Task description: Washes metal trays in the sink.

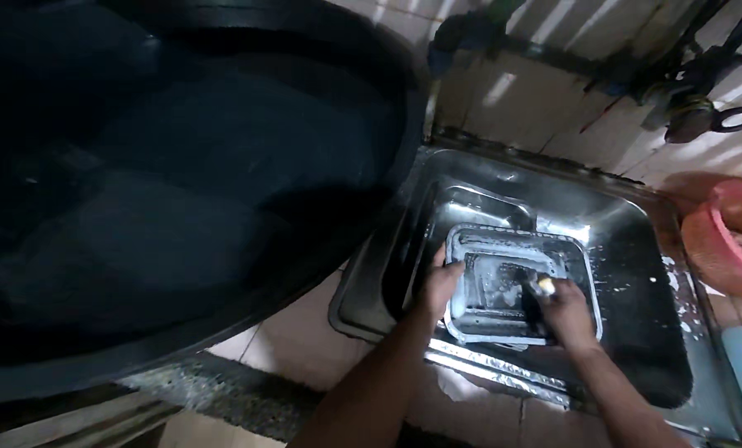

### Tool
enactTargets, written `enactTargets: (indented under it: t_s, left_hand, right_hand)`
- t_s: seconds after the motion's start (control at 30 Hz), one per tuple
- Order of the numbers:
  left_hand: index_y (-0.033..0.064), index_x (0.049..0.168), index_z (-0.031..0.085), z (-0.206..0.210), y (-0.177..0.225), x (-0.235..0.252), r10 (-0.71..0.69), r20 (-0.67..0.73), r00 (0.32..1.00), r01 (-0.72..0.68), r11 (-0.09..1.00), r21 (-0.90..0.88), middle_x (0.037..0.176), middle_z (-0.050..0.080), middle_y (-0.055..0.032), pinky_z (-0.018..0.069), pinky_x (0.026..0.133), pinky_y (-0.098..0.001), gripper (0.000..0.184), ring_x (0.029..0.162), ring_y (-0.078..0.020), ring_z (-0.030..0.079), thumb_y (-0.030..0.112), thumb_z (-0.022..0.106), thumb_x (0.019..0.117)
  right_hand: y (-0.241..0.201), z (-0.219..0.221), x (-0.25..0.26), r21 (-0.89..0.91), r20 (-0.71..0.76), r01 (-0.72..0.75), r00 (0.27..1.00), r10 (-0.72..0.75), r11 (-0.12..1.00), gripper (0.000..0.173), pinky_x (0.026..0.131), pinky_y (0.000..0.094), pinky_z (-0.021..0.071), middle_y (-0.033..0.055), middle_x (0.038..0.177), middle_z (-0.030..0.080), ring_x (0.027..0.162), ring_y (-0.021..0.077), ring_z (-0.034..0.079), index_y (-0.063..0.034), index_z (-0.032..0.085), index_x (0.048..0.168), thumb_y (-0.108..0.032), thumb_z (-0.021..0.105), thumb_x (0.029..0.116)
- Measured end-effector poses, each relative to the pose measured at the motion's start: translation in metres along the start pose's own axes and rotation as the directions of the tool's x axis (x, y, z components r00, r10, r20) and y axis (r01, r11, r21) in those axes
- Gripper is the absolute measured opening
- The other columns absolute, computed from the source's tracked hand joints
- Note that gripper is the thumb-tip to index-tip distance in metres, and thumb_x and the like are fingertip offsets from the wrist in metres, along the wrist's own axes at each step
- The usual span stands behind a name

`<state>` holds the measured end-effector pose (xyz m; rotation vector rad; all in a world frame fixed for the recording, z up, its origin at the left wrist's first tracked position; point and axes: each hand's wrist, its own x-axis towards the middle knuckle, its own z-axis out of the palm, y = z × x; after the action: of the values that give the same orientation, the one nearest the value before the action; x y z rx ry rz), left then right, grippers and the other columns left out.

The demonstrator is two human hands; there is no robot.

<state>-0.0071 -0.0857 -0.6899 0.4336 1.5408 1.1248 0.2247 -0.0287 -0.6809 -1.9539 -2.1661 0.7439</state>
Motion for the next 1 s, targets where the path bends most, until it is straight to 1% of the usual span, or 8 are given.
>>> enactTargets:
  t_s: [0.1, 0.2, 0.3, 0.47, 0.6, 0.7, 0.83, 1.0]
  left_hand:
    - [0.0219, 0.160, 0.036, 0.000, -0.005, -0.001, 0.080, 0.014, 0.997, -0.081, 0.994, 0.074, 0.159, 0.045, -0.0086, 0.0413, 0.112, -0.0536, 0.064, 0.141, -0.0272, 0.047, 0.041, 0.059, 0.1036]
    - [0.0151, 0.156, 0.042, 0.001, -0.006, 0.002, 0.131, -0.013, 0.991, -0.130, 0.991, 0.023, 0.152, 0.052, -0.0109, 0.0454, 0.110, -0.0464, 0.055, 0.135, -0.0223, 0.053, 0.031, 0.057, 0.1062]
    - [0.0196, 0.160, 0.036, 0.000, -0.006, 0.003, 0.093, -0.007, 0.996, -0.093, 0.996, 0.003, 0.156, 0.047, -0.0084, 0.0458, 0.110, -0.0485, 0.063, 0.137, -0.0240, 0.051, 0.022, 0.063, 0.1027]
    - [0.0210, 0.160, 0.036, 0.004, -0.002, 0.004, 0.041, -0.040, 0.998, -0.040, 0.999, 0.016, 0.153, 0.051, -0.0104, 0.0505, 0.105, -0.0481, 0.069, 0.132, -0.0248, 0.057, 0.018, 0.068, 0.0982]
    - [0.0168, 0.160, 0.035, 0.002, -0.003, 0.004, 0.101, -0.024, 0.995, -0.100, 0.994, 0.054, 0.157, 0.046, -0.0093, 0.0444, 0.112, -0.0457, 0.065, 0.138, -0.0222, 0.051, 0.024, 0.064, 0.1023]
    - [0.0165, 0.157, 0.041, -0.001, -0.010, 0.007, 0.128, -0.039, 0.991, -0.126, 0.991, 0.039, 0.149, 0.054, -0.0102, 0.0512, 0.104, -0.0431, 0.063, 0.129, -0.0210, 0.059, 0.011, 0.065, 0.0986]
    - [0.0192, 0.158, 0.039, -0.001, -0.002, 0.005, 0.045, -0.059, 0.997, -0.040, 0.996, 0.080, 0.138, 0.061, -0.0156, 0.0553, 0.095, -0.0472, 0.078, 0.118, -0.0267, 0.064, -0.005, 0.066, 0.0885]
    - [0.0174, 0.158, 0.038, 0.000, 0.005, -0.003, 0.046, -0.076, 0.996, -0.038, 0.995, 0.097, 0.141, 0.060, -0.0138, 0.0550, 0.096, -0.0444, 0.077, 0.119, -0.0242, 0.064, -0.007, 0.064, 0.0895]
  right_hand:
    - [-0.071, 0.043, -0.007, -0.010, 0.021, 0.127, 0.992, -0.127, 0.992, 0.045, 0.114, 0.0616, 0.0379, 0.0259, 0.142, 0.056, 0.136, 0.0449, 0.050, -0.0006, 0.061, 0.137, -0.023, 0.065, 0.0977]
    - [-0.106, 0.066, -0.011, -0.008, 0.177, 0.281, 0.945, -0.275, 0.960, 0.050, 0.120, 0.0568, 0.0316, 0.0149, 0.153, 0.049, 0.145, 0.0360, 0.042, -0.0087, 0.056, 0.145, -0.021, 0.065, 0.0975]
    - [-0.054, 0.055, 0.016, -0.152, 0.032, 0.334, 0.942, -0.333, 0.930, 0.045, 0.112, 0.0624, 0.0398, 0.0130, 0.148, 0.056, 0.137, 0.0386, 0.050, -0.0160, 0.061, 0.142, -0.025, 0.065, 0.0979]
    - [-0.012, 0.020, 0.042, -0.179, -0.176, 0.034, 0.982, -0.066, 0.983, 0.046, 0.107, 0.0706, 0.0374, 0.0234, 0.144, 0.055, 0.131, 0.0508, 0.049, -0.0161, 0.062, 0.141, -0.027, 0.069, 0.0974]
    - [-0.083, 0.063, 0.018, -0.056, -0.111, 0.287, 0.950, -0.291, 0.956, 0.049, 0.111, 0.0619, 0.0409, 0.0229, 0.137, 0.060, 0.131, 0.0442, 0.053, -0.0094, 0.059, 0.142, -0.025, 0.066, 0.0960]
    - [-0.072, 0.065, 0.031, -0.043, -0.092, 0.441, 0.891, -0.444, 0.896, 0.040, 0.107, 0.0571, 0.0465, 0.0174, 0.131, 0.065, 0.126, 0.0388, 0.059, -0.0086, 0.067, 0.132, -0.019, 0.070, 0.0928]
    - [-0.013, 0.000, 0.064, -0.315, 0.049, 0.332, 0.941, -0.334, 0.889, 0.029, 0.103, 0.0638, 0.0468, 0.0203, 0.127, 0.066, 0.124, 0.0445, 0.057, -0.0064, 0.073, 0.120, -0.013, 0.072, 0.0920]
    - [0.011, -0.047, 0.077, -0.656, 0.186, 0.281, 0.960, -0.211, 0.701, 0.023, 0.101, 0.0590, 0.0471, 0.0108, 0.124, 0.070, 0.126, 0.0375, 0.058, -0.0123, 0.076, 0.116, -0.016, 0.068, 0.0956]
